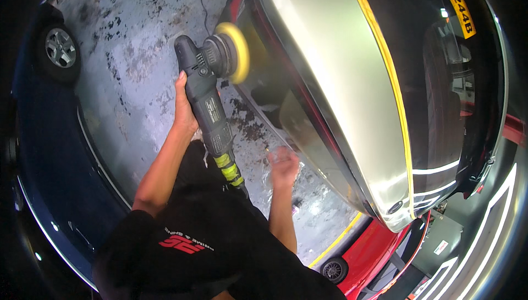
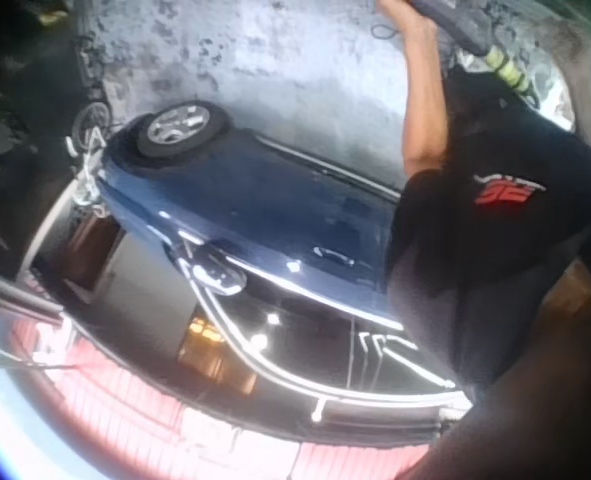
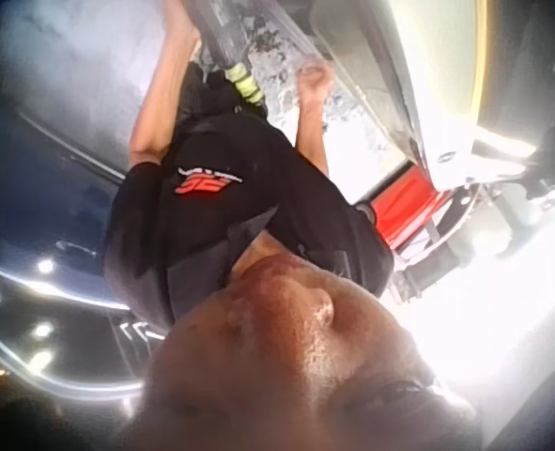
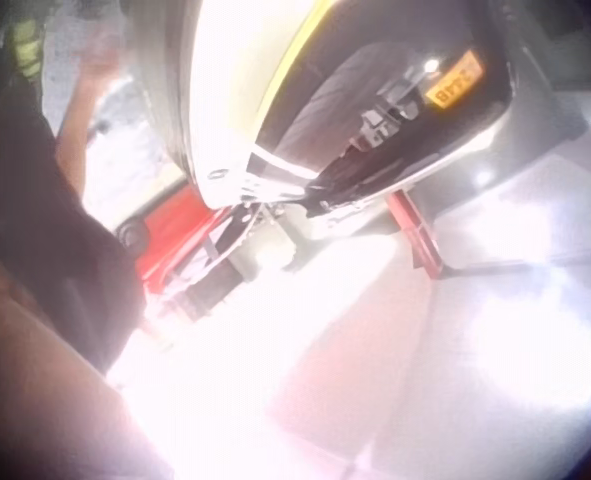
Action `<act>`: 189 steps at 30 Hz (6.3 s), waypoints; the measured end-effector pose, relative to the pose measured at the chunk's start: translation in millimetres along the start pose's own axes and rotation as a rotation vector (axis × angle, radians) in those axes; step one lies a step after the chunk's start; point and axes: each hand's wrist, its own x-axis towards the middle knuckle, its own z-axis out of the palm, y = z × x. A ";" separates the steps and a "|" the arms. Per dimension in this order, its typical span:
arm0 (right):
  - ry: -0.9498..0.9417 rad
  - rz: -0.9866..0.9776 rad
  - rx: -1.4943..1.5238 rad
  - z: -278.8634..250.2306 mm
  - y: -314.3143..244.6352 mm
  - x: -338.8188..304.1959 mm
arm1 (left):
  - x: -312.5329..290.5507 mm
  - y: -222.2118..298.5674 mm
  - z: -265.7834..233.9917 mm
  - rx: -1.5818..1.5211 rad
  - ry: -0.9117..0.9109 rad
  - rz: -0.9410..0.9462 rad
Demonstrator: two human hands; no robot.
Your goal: The person uses a rotary polisher with a yellow pad to buff the rear trunk lid of a beige car in a garage. The person opens the trunk to access the underside, then continues polishing the exterior surface.
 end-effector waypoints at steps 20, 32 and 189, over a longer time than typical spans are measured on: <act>0.039 -0.221 0.075 17.8 -18.5 -57.7 | -50.2 -29.3 -11.1 0.124 0.000 0.262; 0.026 -0.225 0.060 38.9 -18.0 -124.8 | -97.0 -9.1 -10.6 0.278 -0.128 0.360; 0.468 -0.932 -1.441 128.8 338.4 -197.7 | -77.0 110.0 -65.6 0.745 -1.073 -0.531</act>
